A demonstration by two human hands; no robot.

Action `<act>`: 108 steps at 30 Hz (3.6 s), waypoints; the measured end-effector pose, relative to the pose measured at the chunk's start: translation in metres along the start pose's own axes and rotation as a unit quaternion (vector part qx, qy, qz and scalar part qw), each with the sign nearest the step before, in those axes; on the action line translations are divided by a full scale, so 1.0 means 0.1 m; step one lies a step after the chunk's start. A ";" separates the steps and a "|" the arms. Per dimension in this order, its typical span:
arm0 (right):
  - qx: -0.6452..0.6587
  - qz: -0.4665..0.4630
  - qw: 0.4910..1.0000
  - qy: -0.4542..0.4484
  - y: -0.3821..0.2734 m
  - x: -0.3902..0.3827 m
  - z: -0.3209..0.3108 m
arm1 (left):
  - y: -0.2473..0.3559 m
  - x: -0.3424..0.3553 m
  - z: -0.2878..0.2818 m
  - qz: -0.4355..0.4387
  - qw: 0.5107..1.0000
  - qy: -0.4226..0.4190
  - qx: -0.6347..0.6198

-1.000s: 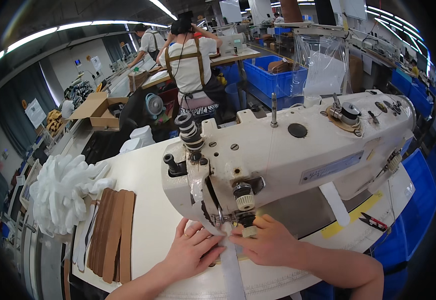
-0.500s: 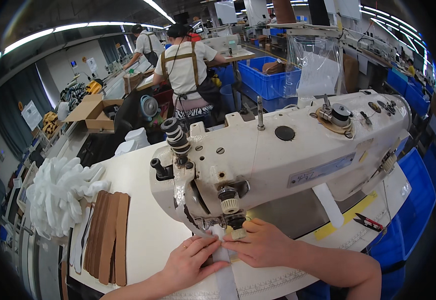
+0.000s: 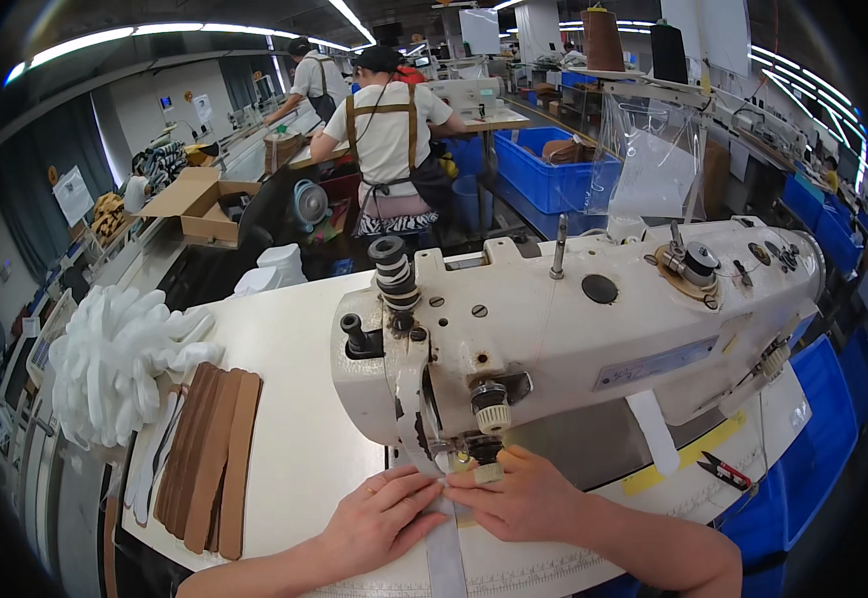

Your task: The person sews white fabric strips onto brown material pieces using an industrial sewing machine.

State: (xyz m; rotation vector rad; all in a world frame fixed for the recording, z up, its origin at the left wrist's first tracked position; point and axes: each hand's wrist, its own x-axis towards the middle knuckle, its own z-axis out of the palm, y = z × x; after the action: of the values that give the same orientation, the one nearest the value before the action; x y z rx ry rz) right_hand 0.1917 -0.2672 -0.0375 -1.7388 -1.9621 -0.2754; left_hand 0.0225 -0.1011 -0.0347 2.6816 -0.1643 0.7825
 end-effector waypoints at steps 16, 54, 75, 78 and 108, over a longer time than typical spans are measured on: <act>-0.005 -0.002 1.000 0.010 0.01 0.01 0.00 | -0.01 0.01 -0.01 -0.004 1.000 -0.019 0.006; 0.061 0.015 0.997 0.033 0.08 -0.04 0.01 | -0.21 -0.01 -0.12 0.064 0.987 -0.122 -0.086; 0.055 0.019 0.998 -0.008 0.06 -0.04 -0.02 | -0.04 0.02 -0.07 0.054 0.992 -0.079 -0.079; 0.067 0.014 0.998 -0.008 0.09 -0.05 0.00 | -0.04 0.04 -0.11 0.050 0.992 -0.074 -0.086; 0.048 -0.042 0.998 0.013 0.06 -0.03 -0.09 | 0.03 0.09 -0.13 0.101 0.993 -0.054 0.004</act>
State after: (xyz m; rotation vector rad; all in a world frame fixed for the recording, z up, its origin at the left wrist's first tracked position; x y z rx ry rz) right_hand 0.1994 -0.2730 -0.0319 -1.5871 -1.9988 -0.2282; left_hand 0.0232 -0.0993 -0.0187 2.7452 -0.4668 0.6964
